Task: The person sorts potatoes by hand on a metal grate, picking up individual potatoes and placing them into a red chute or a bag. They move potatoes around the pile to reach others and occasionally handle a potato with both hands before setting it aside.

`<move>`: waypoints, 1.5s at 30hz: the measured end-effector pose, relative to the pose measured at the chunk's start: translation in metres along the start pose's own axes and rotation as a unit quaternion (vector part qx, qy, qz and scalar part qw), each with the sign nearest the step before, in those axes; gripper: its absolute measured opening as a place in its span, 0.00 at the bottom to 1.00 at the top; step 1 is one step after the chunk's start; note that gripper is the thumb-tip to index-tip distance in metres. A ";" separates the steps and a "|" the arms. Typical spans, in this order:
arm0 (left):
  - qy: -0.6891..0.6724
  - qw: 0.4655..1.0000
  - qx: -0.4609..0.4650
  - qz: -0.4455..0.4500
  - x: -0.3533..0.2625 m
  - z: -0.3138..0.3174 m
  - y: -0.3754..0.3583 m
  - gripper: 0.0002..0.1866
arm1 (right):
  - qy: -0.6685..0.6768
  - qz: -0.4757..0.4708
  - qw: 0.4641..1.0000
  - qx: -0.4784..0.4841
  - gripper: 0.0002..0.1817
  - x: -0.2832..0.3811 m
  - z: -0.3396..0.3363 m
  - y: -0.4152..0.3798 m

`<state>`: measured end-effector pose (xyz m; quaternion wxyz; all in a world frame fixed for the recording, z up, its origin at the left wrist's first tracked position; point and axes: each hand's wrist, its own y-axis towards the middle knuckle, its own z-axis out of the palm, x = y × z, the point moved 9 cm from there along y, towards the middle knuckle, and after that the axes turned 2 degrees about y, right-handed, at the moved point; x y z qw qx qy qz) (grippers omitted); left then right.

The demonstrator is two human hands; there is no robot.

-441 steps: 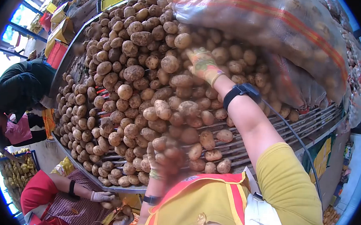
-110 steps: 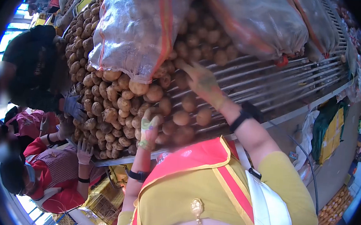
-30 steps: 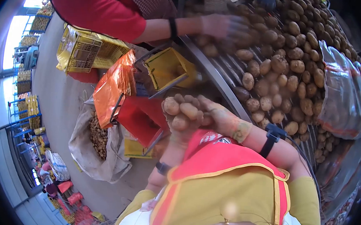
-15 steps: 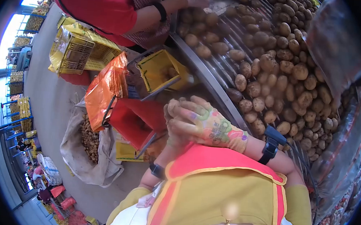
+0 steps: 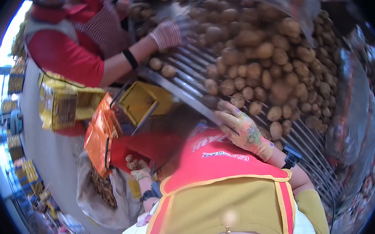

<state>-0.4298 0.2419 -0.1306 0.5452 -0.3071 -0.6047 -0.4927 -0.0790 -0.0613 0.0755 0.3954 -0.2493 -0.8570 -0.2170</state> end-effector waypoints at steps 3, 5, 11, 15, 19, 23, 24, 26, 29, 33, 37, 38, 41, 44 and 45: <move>-0.753 0.571 0.161 -0.286 0.014 -0.012 0.083 0.13 | -0.026 0.090 0.994 -0.061 0.24 -0.026 -0.033 -0.045; -0.873 0.357 0.132 -0.304 0.024 -0.065 0.167 0.15 | -0.036 0.168 0.977 -0.128 0.22 -0.051 -0.047 -0.090; -0.928 0.267 -0.156 0.206 0.118 -0.317 0.333 0.18 | -0.051 0.275 0.926 -0.254 0.22 -0.074 -0.072 -0.177; -0.865 0.373 -0.264 0.208 0.131 -0.408 0.389 0.29 | -0.034 0.298 0.896 -0.328 0.22 -0.087 -0.059 -0.214; -0.890 0.340 -0.202 0.229 0.063 -0.453 0.425 0.34 | -0.095 0.300 0.882 -0.350 0.23 -0.080 -0.091 -0.193; -0.900 0.311 -0.168 0.255 0.061 -0.447 0.421 0.33 | -0.177 0.246 0.868 -0.393 0.27 -0.086 -0.172 -0.136; -0.910 0.275 -0.166 0.264 0.063 -0.438 0.415 0.32 | -0.216 0.231 0.860 -0.401 0.28 -0.093 -0.189 -0.122; -0.937 0.241 -0.122 0.221 0.072 -0.415 0.399 0.30 | -0.286 0.247 0.848 -0.372 0.30 -0.097 -0.221 -0.083; -0.968 -0.011 0.175 0.179 0.050 -0.380 0.380 0.28 | -0.385 0.237 0.857 -0.247 0.30 -0.133 -0.218 -0.035; -0.726 -0.464 0.484 0.154 0.035 -0.385 0.339 0.31 | -0.337 0.243 0.869 -0.268 0.26 -0.182 -0.202 -0.031; -0.647 -0.493 0.563 0.149 0.068 -0.393 0.336 0.39 | 0.101 0.199 0.872 -0.436 0.32 -0.163 -0.197 -0.053; -0.662 -0.452 0.581 0.138 0.068 -0.394 0.334 0.40 | 0.281 0.207 0.821 -0.451 0.32 -0.174 -0.180 -0.063; -0.653 -0.449 0.582 0.183 0.073 -0.410 0.332 0.41 | 0.706 0.188 0.559 -0.393 0.33 -0.170 -0.129 -0.073; -0.641 -0.478 0.554 0.231 0.068 -0.424 0.329 0.37 | 0.782 0.138 0.484 -0.368 0.32 -0.141 -0.119 -0.064; -0.675 -0.449 0.553 0.193 0.069 -0.428 0.332 0.35 | 0.774 0.159 0.485 -0.374 0.33 -0.141 -0.115 -0.068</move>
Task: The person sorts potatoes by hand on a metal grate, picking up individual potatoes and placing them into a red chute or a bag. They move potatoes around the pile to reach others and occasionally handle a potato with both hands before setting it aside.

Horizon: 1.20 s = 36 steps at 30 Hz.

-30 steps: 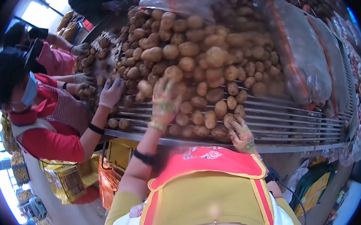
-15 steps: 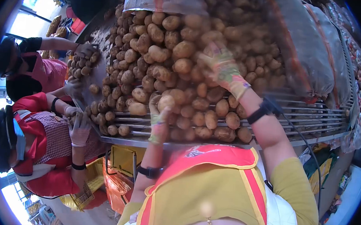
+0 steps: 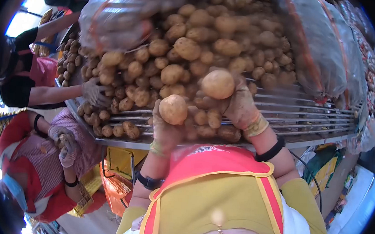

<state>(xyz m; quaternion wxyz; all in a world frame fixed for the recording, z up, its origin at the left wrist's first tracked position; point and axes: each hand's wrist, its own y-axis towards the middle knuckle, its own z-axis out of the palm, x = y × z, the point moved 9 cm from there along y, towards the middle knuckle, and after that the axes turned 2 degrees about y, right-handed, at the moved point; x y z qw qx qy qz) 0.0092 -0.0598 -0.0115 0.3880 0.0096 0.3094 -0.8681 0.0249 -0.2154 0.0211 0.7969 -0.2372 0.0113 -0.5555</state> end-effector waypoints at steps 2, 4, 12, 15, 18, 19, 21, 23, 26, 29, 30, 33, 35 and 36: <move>0.082 0.993 -0.055 0.068 -0.003 0.012 -0.002 0.31 | -0.002 -0.016 0.999 -0.027 0.34 -0.005 -0.004 -0.004; 0.272 0.951 -0.036 0.139 -0.009 0.008 -0.005 0.29 | 0.030 0.007 0.998 0.047 0.35 -0.012 0.003 -0.009; 0.077 0.990 0.106 -0.049 0.024 0.024 -0.009 0.39 | -0.567 -0.094 0.801 0.167 0.28 -0.032 0.035 -0.004; -0.007 0.984 0.113 -0.137 0.030 0.010 -0.016 0.38 | -0.738 -0.170 0.632 0.165 0.21 -0.025 0.059 0.027; -0.043 0.994 0.059 -0.083 0.018 -0.004 -0.024 0.34 | -0.856 -0.270 0.421 0.129 0.22 -0.032 0.084 0.070; -0.062 0.995 0.048 -0.069 0.013 -0.004 -0.027 0.34 | -0.890 -0.271 0.339 0.138 0.24 -0.044 0.083 0.086; -0.107 0.992 0.049 -0.037 0.004 -0.016 -0.030 0.34 | -0.910 -0.259 0.296 0.134 0.27 -0.058 0.064 0.106; -0.163 0.984 0.071 0.003 -0.004 -0.046 -0.029 0.34 | -0.883 -0.190 0.414 0.115 0.28 -0.058 0.049 0.118; -0.180 0.978 0.084 0.064 -0.031 -0.044 -0.044 0.28 | -0.570 -0.021 0.820 0.056 0.28 -0.063 0.043 0.110; 0.172 0.964 -0.033 0.198 -0.048 -0.054 -0.039 0.25 | -0.424 0.013 0.903 0.063 0.36 -0.070 0.014 0.105; 0.150 0.974 -0.025 0.169 -0.051 -0.037 -0.040 0.25 | -0.449 0.016 0.891 0.063 0.36 -0.071 0.005 0.099; 0.151 0.982 0.013 0.111 -0.051 -0.005 -0.032 0.33 | -0.505 0.036 0.861 0.052 0.38 -0.073 0.003 0.073; 0.194 0.975 0.052 0.100 -0.042 0.001 -0.021 0.45 | -0.516 0.061 0.854 0.041 0.41 -0.073 0.027 0.054; 0.200 0.973 0.070 0.087 -0.039 0.005 -0.016 0.48 | -0.519 0.066 0.851 0.042 0.43 -0.072 0.041 0.047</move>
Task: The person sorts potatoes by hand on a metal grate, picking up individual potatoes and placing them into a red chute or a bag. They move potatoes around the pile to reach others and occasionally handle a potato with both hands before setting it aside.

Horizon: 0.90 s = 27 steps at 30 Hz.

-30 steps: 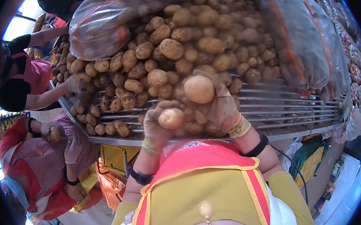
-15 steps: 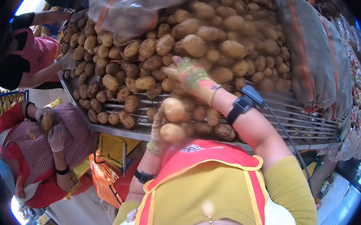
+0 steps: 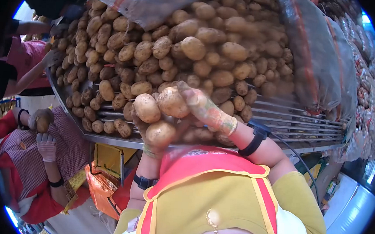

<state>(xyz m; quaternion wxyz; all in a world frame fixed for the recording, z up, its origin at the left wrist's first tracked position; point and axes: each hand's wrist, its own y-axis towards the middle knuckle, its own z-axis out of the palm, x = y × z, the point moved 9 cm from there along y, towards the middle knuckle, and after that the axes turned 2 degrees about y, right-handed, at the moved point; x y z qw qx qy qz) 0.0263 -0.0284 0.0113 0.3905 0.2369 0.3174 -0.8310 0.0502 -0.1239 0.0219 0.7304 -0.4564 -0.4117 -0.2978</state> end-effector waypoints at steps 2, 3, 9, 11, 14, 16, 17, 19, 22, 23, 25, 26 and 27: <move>0.048 0.999 0.023 0.004 -0.006 0.014 0.004 0.51 | -0.028 -0.114 0.993 -0.029 0.42 -0.014 -0.018 -0.004; 0.039 0.998 0.036 0.022 -0.008 0.019 0.004 0.49 | -0.049 -0.160 0.985 -0.052 0.43 -0.011 -0.019 -0.009; -0.293 0.941 0.122 0.114 0.014 -0.001 0.012 0.40 | -0.259 -0.263 0.913 -0.176 0.38 0.014 -0.013 -0.040; -0.421 0.904 0.046 0.067 0.024 -0.019 0.011 0.37 | -0.340 -0.258 0.883 -0.194 0.34 0.018 -0.011 -0.046; -0.370 0.928 -0.051 -0.016 0.048 -0.029 0.004 0.20 | -0.485 -0.279 0.813 -0.163 0.26 0.041 -0.008 -0.050; -0.460 0.875 0.144 -0.048 0.049 -0.015 0.009 0.23 | -0.622 -0.358 0.692 -0.078 0.18 0.054 -0.006 -0.052; -0.481 0.841 0.237 -0.073 0.050 -0.009 0.006 0.24 | -0.621 -0.334 0.690 -0.163 0.18 0.070 -0.032 -0.048; -0.496 0.850 0.149 -0.099 0.044 0.003 -0.013 0.26 | -0.609 -0.197 0.689 -0.339 0.29 0.078 -0.097 -0.039; -0.452 0.882 0.122 -0.058 0.035 0.013 -0.024 0.29 | -0.680 -0.170 0.624 -0.345 0.34 0.050 -0.171 -0.019; -0.443 0.888 0.115 -0.044 0.033 0.012 -0.023 0.28 | -0.647 -0.163 0.669 -0.327 0.35 0.036 -0.190 -0.017; -0.440 0.892 0.100 -0.001 0.036 0.003 -0.025 0.25 | -0.556 -0.185 0.743 -0.323 0.37 0.039 -0.197 -0.018; -0.427 0.894 0.125 0.052 0.030 0.003 -0.024 0.22 | -0.492 -0.206 0.775 -0.339 0.38 0.039 -0.195 -0.025; -0.415 0.891 0.148 0.106 0.024 0.002 -0.026 0.20 | -0.425 -0.231 0.801 -0.353 0.38 0.042 -0.189 -0.033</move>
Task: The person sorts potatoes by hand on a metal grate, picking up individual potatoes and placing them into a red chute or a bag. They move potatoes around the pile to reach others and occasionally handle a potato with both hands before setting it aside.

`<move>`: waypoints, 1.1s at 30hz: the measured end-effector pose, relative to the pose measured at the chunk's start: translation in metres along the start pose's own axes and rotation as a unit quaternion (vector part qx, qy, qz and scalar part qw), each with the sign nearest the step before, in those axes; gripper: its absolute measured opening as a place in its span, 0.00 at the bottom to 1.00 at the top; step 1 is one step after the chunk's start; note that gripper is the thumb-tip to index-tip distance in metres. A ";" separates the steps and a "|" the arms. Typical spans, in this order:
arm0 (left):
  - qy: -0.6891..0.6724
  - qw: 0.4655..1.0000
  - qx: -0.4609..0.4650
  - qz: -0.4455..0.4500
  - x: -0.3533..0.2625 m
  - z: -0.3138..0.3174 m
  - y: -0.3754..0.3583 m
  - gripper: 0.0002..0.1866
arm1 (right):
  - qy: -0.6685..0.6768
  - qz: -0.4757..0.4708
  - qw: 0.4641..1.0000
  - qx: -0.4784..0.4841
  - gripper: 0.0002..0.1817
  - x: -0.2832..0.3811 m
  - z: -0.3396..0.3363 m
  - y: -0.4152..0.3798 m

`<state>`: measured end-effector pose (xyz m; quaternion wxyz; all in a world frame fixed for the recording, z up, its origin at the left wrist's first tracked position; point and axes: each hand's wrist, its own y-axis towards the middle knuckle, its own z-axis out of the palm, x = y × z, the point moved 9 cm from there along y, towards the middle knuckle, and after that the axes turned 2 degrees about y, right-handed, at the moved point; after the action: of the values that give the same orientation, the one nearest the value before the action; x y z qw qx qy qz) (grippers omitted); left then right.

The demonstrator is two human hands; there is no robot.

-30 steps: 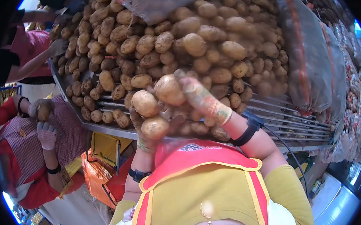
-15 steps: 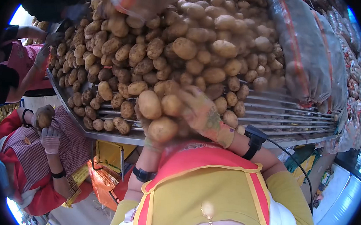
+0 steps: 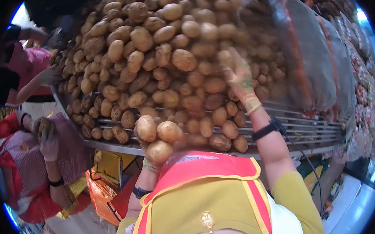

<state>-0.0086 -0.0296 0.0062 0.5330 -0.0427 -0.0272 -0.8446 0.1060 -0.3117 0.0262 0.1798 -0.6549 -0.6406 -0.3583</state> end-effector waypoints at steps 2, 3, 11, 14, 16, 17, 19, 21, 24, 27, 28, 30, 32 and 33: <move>0.084 0.978 0.171 0.085 -0.007 0.026 0.024 0.21 | 0.037 0.013 0.999 -0.029 0.36 0.009 -0.004 -0.006; 0.062 0.991 0.111 0.038 -0.008 0.000 0.013 0.20 | 0.018 0.015 0.999 -0.030 0.35 0.012 -0.002 -0.009; 0.149 0.968 -0.186 0.075 -0.031 0.000 -0.025 0.25 | -0.169 -0.164 0.970 -0.056 0.29 0.111 0.038 0.009; 0.156 0.959 -0.228 0.067 -0.038 -0.052 -0.066 0.25 | -0.127 -0.306 0.943 -0.043 0.26 0.173 0.085 0.049; 0.183 0.950 -0.233 0.095 -0.042 -0.049 -0.088 0.24 | -0.154 -0.236 0.959 0.036 0.24 0.193 0.121 0.090; 0.202 0.947 -0.206 0.138 -0.043 -0.012 -0.091 0.23 | -0.188 -0.159 0.966 0.081 0.24 0.190 0.139 0.111; 0.142 0.967 -0.131 0.167 -0.046 -0.017 -0.117 0.21 | -0.272 -0.218 0.937 -0.035 0.21 0.187 0.169 0.123; 0.038 0.987 -0.064 0.146 -0.049 -0.022 -0.145 0.20 | -0.309 -0.240 0.920 -0.025 0.22 0.191 0.192 0.127; 0.032 0.975 -0.093 0.200 -0.055 -0.035 -0.183 0.17 | -0.238 -0.308 0.920 0.035 0.24 0.193 0.191 0.116; -0.017 0.889 -0.306 0.341 -0.059 -0.069 -0.224 0.22 | -0.076 -0.393 0.914 -0.064 0.34 0.206 0.157 0.092; -0.017 0.914 -0.246 0.322 -0.062 -0.075 -0.226 0.23 | 0.036 -0.324 0.944 -0.040 0.31 0.203 0.142 0.088; 0.016 0.925 -0.197 0.325 -0.071 -0.082 -0.242 0.24 | 0.485 -0.041 0.848 0.209 0.29 0.201 0.157 0.052; 0.076 0.898 -0.222 0.373 -0.073 -0.085 -0.253 0.25 | 0.729 0.204 0.534 0.376 0.29 0.194 0.187 -0.006; 0.174 0.871 -0.227 0.399 -0.077 -0.041 -0.227 0.26 | 0.744 0.236 0.509 0.364 0.29 0.191 0.194 -0.026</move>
<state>-0.1826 0.1334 -0.0421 0.7965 -0.0218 0.2780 -0.5365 0.1127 -0.0379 0.0224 0.8905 -0.1526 -0.1685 -0.3942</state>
